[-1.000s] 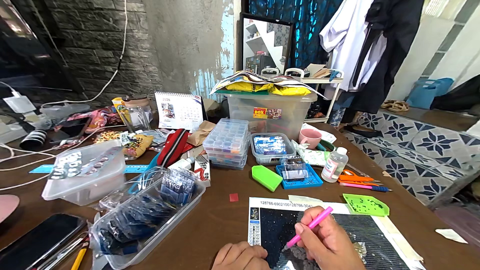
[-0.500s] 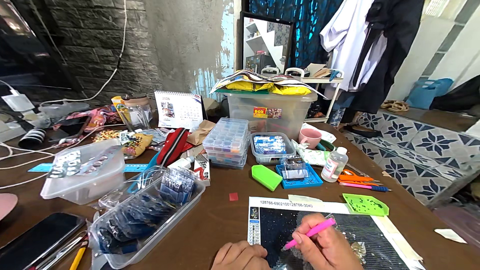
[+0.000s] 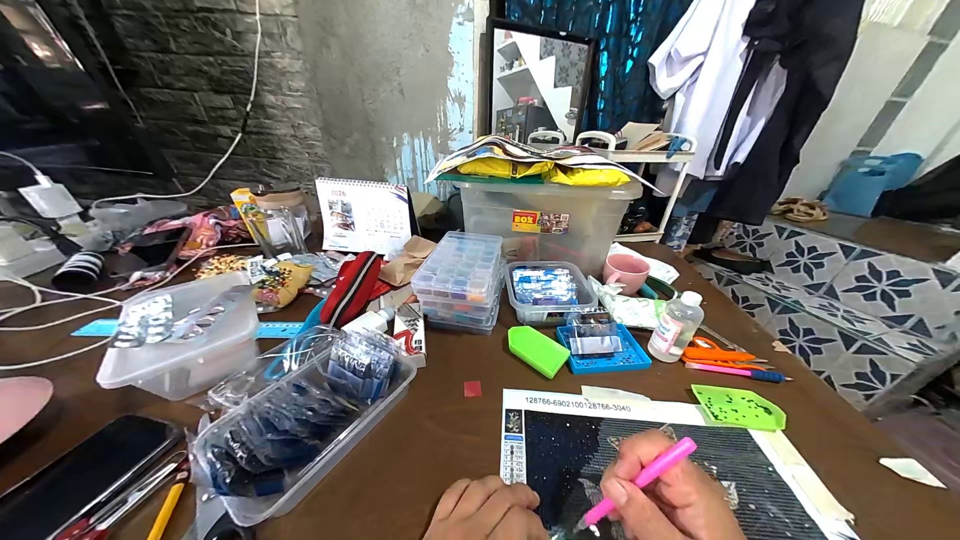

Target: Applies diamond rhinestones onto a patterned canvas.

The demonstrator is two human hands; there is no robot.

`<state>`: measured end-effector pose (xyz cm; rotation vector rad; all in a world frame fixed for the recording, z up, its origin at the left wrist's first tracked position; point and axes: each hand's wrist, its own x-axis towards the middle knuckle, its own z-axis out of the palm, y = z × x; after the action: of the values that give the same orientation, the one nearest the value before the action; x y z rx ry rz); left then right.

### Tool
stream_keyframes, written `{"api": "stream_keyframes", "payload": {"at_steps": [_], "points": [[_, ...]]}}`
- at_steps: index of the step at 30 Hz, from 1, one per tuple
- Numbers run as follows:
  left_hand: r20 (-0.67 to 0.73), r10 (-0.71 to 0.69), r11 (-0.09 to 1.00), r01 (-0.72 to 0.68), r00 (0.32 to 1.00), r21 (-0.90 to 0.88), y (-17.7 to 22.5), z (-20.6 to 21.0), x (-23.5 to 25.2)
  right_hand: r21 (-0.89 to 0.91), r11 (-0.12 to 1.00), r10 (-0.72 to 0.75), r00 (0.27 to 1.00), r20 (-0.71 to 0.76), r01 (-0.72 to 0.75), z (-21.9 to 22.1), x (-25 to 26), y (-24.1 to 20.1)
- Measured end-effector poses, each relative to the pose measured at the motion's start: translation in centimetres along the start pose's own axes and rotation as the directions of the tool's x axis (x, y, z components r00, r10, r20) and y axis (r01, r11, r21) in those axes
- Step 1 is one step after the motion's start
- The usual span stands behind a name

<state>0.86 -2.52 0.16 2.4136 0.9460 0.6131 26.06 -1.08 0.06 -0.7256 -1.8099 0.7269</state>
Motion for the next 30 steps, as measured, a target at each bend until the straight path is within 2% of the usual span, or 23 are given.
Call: {"api": "stream_keyframes", "payload": {"at_steps": [5, 26, 30], "points": [[-0.003, -0.002, 1.000, 0.002, 1.000, 0.001, 0.05, 0.00, 0.02, 0.028, 0.999, -0.029, 0.995, 0.095, 0.026, 0.26, -0.17, -0.17], [-0.009, 0.004, 1.000, -0.004, 1.000, -0.003, -0.03, 0.04, 0.04, 0.023, 0.999, -0.052, 0.990, 0.134, 0.049, 0.42, -0.13, -0.21], [-0.014, 0.011, 1.000, -0.011, 1.000, 0.001, -0.03, 0.07, 0.05, 0.045, 0.999, -0.001, 0.995, 0.100, -0.004, 0.46, -0.16, -0.28]]}}
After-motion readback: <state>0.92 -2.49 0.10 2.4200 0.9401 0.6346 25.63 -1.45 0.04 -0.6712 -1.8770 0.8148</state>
